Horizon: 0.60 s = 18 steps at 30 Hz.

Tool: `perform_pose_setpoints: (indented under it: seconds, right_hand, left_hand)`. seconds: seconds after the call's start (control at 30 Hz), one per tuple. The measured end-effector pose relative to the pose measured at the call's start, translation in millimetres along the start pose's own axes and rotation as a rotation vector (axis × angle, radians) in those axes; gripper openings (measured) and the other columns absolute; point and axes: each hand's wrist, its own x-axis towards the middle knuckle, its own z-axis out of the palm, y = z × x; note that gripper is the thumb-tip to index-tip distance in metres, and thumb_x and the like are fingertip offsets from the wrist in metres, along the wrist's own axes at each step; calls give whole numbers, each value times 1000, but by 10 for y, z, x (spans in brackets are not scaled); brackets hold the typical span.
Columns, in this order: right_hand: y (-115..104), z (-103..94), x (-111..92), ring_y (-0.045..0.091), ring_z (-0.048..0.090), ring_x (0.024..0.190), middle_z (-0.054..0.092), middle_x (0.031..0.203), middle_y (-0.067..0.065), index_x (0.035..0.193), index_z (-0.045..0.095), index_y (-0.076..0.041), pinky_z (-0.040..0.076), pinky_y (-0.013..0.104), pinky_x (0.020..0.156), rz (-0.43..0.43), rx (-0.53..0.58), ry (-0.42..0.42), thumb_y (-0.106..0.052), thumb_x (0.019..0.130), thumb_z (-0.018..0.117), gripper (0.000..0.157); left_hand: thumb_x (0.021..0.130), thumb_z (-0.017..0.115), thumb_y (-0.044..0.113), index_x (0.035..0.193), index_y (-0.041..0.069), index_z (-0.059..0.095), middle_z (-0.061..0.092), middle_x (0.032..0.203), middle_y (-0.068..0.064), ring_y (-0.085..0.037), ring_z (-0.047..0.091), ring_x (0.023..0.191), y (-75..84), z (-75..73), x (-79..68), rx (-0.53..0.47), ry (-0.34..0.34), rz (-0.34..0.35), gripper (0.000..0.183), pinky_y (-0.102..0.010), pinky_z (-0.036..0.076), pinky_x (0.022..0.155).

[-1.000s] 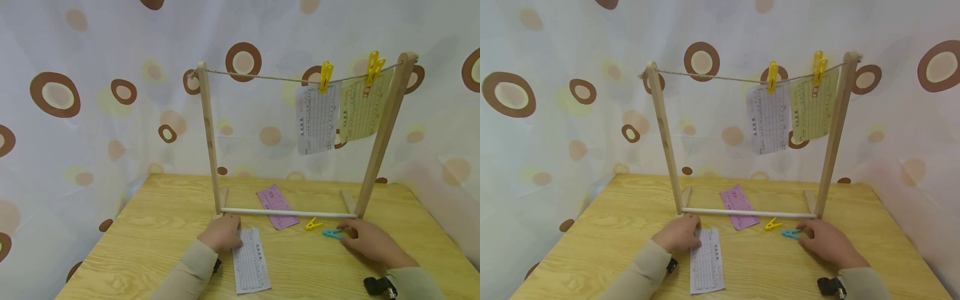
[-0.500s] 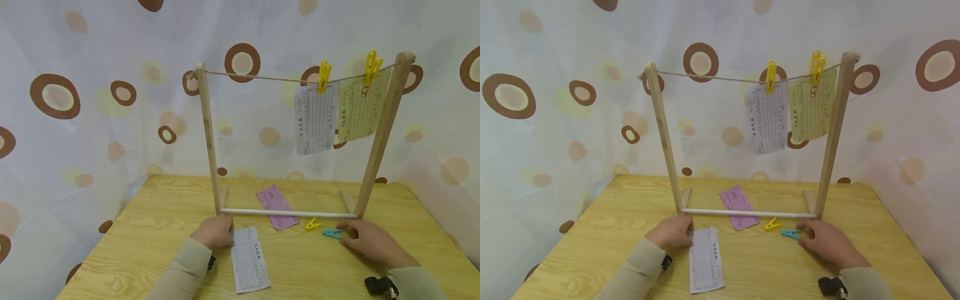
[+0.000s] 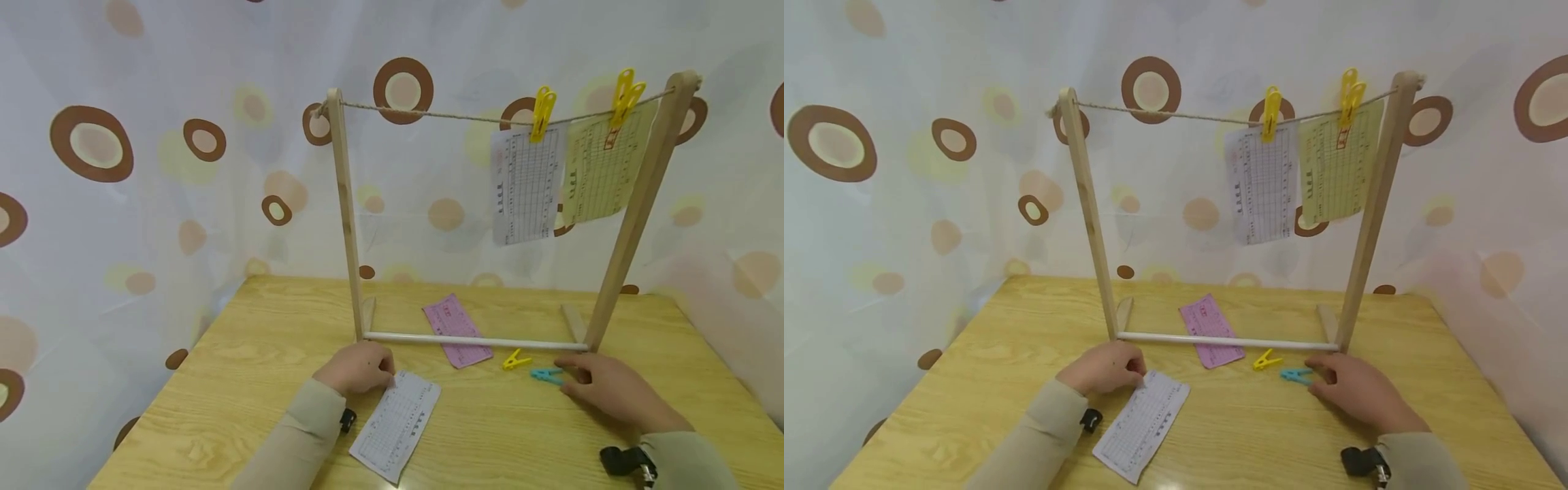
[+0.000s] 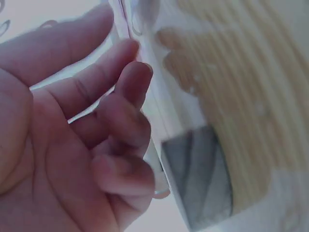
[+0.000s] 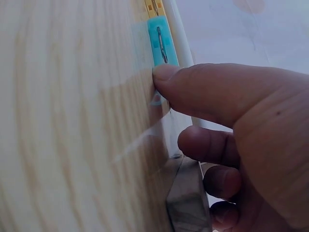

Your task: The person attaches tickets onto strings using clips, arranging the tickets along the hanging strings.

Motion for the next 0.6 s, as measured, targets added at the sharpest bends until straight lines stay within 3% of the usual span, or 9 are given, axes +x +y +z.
perform_pose_setpoints:
  seconds: [0.13,0.2,0.3,0.43,0.6]
  right_hand:
    - [5,12,7,10,39,62,47,75,-4,135,65,-10,33,30,58,-2,-12,2,-38,95,71,49]
    - [9,12,11,10,38,61,47,74,-4,135,65,-10,33,30,58,2,-22,4,-38,95,71,49]
    - [15,6,16,10,38,61,47,75,-4,135,65,-10,33,30,58,5,-32,7,-39,95,71,50]
    - [33,4,21,10,39,61,48,75,-4,135,64,-11,33,30,58,5,-30,6,-40,95,70,50]
    - [41,9,13,10,40,61,49,76,-4,135,65,-13,33,30,56,10,-9,1,-39,95,70,47]
  left_hand:
    - [88,80,19,121,19,70,59,85,9,-8,55,73,40,45,29,-8,-45,39,35,-28,47,69]
    - [87,81,18,126,19,68,57,84,8,-9,54,73,78,64,29,2,-60,36,40,-28,47,68]
    - [87,81,16,118,18,69,56,83,7,-9,53,72,131,71,13,21,-65,23,34,-28,47,66]
    - [86,81,13,97,16,69,58,82,9,-9,53,71,152,75,-11,40,-51,14,17,-28,47,64]
    - [87,80,16,88,15,68,58,80,7,-8,50,67,146,89,-17,32,-42,3,12,-27,43,60]
